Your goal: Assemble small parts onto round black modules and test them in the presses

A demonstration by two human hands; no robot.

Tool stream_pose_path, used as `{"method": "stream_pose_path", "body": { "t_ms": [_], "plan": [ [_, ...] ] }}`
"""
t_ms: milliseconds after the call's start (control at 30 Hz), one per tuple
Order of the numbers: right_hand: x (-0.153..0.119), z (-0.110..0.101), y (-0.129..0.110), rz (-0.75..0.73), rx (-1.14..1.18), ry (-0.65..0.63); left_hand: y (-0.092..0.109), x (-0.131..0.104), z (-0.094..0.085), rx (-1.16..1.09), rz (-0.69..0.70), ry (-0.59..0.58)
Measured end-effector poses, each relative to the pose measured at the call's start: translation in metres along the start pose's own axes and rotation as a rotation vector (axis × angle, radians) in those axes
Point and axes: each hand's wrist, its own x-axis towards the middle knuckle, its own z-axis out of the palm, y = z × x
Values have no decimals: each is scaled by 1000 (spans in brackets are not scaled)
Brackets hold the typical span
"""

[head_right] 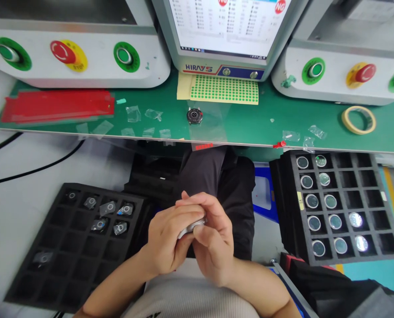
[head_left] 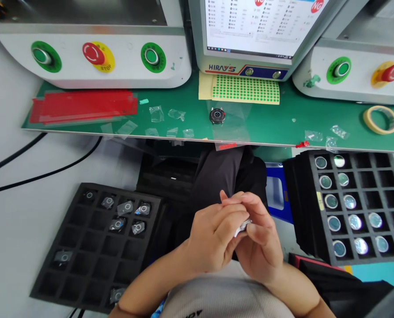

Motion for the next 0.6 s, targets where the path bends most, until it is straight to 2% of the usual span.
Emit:
{"method": "stream_pose_path", "body": {
  "t_ms": [67, 133, 233, 300, 400, 500, 600],
  "plan": [
    [0, -7, -3, 2, -60, -52, 4, 2, 0, -237, -158, -7],
    [1, -14, -5, -79, -208, -114, 8, 5, 0, -658, -445, -27],
    [4, -25, -6, -389, -479, -201, 13, 9, -3, -1250, -878, -56],
    [9, -30, -4, -560, -562, -282, 14, 10, -4, -1434, -1051, -57],
    [17, -36, 0, -656, -531, -377, 13, 10, -7, -1536, -1152, -39],
    [24, -38, 2, -706, -466, -402, 11, 9, -8, -1556, -1176, -43],
    [28, -36, 0, -767, -437, -402, 10, 11, -7, -1561, -1164, -97]
  ]
}}
